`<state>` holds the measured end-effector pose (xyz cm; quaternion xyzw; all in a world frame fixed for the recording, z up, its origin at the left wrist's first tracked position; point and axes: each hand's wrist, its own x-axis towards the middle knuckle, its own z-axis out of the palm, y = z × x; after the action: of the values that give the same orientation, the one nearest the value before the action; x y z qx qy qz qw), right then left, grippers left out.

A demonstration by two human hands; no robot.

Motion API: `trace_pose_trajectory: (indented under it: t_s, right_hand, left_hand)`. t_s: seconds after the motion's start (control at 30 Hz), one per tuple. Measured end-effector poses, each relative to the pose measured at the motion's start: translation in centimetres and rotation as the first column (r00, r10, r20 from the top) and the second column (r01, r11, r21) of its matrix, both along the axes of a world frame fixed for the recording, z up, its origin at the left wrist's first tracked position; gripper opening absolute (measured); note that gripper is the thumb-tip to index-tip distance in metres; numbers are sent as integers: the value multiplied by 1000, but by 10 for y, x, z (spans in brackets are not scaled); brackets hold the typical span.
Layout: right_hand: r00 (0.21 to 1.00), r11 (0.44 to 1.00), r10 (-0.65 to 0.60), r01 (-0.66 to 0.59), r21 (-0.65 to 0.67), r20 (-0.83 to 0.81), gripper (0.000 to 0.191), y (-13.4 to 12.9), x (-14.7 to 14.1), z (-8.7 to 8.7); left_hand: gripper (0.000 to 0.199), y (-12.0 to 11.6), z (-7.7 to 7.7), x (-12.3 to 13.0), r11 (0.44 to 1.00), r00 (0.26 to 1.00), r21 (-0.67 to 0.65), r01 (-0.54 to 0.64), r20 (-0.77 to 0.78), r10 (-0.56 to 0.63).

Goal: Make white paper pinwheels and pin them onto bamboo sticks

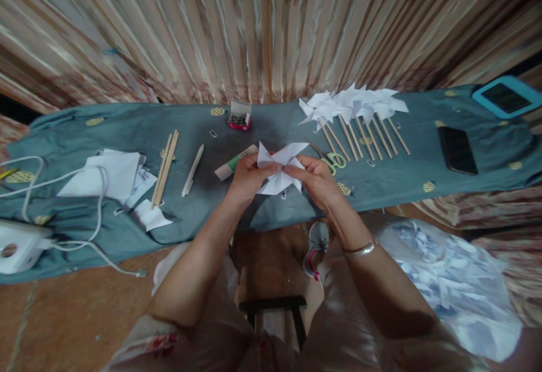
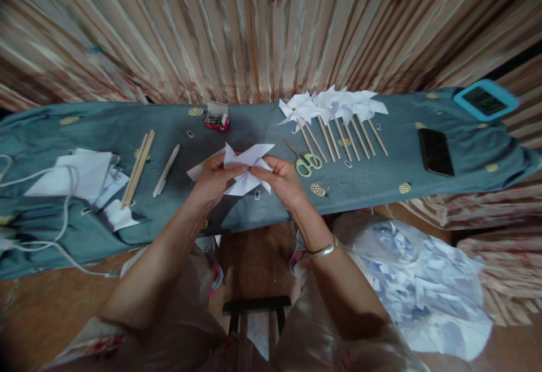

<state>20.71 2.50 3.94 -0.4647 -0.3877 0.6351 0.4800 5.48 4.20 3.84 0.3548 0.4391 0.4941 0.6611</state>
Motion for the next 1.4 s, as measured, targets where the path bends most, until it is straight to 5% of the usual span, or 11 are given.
trace_pose_trajectory:
  t_s: [0.8, 1.4]
  right_hand:
    - [998, 998, 53, -54, -29, -45, 36, 1, -5, -2]
    - [996, 997, 74, -75, -26, -57, 38, 0, -13, -2]
  left_hand:
    - [28, -1, -9, -4, 1000, 999, 5, -21, 26, 21]
    - [34, -11, 2, -14, 998, 998, 26, -59, -10, 59]
